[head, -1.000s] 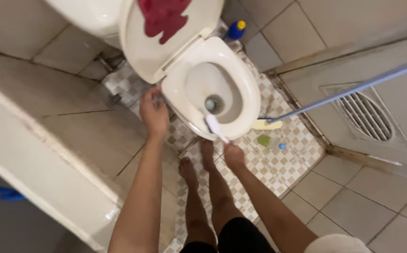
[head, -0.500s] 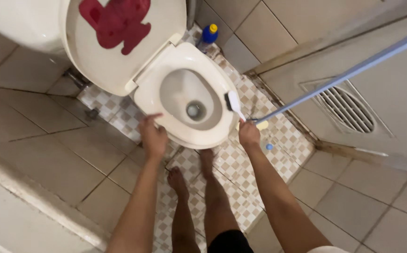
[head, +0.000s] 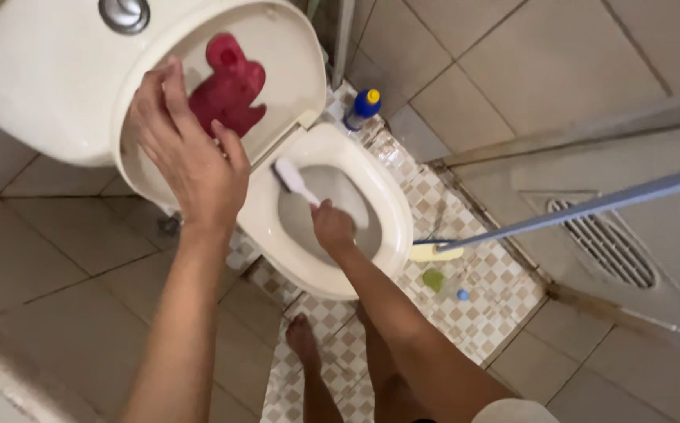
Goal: The person scrubs the toilet tank, seat, and bowl using a toilet brush and a long-handled scrubber. They apply cleaning liquid from a bottle and rinse the bowl with a handheld hose.
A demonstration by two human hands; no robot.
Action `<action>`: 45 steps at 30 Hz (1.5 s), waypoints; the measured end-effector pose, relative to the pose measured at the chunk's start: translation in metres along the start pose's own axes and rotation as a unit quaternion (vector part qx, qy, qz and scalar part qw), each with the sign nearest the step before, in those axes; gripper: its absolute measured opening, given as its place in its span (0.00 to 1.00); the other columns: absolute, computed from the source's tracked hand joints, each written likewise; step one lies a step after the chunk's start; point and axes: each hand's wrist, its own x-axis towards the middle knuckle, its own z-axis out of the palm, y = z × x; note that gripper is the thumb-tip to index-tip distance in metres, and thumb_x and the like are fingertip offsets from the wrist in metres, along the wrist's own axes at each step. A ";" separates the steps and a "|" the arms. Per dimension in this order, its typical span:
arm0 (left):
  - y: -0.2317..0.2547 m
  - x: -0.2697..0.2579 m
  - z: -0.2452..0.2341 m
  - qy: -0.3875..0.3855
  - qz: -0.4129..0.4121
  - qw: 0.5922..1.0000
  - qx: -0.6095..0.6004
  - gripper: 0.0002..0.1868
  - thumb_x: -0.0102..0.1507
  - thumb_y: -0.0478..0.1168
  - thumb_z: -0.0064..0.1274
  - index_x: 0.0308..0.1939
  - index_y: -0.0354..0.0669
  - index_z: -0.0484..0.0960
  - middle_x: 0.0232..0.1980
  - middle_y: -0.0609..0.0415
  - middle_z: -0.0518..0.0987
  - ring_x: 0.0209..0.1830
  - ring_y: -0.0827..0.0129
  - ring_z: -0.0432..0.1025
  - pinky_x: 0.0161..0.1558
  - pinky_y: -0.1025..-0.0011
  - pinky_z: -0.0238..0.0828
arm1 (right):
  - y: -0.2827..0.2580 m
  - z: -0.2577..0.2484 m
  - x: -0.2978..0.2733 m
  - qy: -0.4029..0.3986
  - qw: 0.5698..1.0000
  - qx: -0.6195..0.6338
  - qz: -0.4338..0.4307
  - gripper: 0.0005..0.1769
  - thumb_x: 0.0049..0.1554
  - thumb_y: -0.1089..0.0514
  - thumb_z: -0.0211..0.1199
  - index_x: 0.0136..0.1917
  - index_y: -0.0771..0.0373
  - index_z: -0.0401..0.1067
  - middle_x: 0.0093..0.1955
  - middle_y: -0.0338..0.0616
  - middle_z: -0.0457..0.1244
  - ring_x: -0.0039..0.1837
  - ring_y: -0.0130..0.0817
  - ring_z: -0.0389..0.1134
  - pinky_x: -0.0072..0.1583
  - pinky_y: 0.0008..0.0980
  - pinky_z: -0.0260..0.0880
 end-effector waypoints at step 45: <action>0.068 -0.124 0.096 -0.116 -0.075 0.990 0.032 0.23 0.61 0.30 0.51 0.61 0.42 0.74 0.76 0.36 0.67 0.83 0.45 0.48 0.80 0.47 0.39 | 0.312 -0.114 -0.102 -0.195 0.980 -0.015 -0.041 0.26 0.67 0.49 0.37 0.50 0.66 0.73 0.46 0.61 0.69 0.48 0.61 0.72 0.54 0.55 0.71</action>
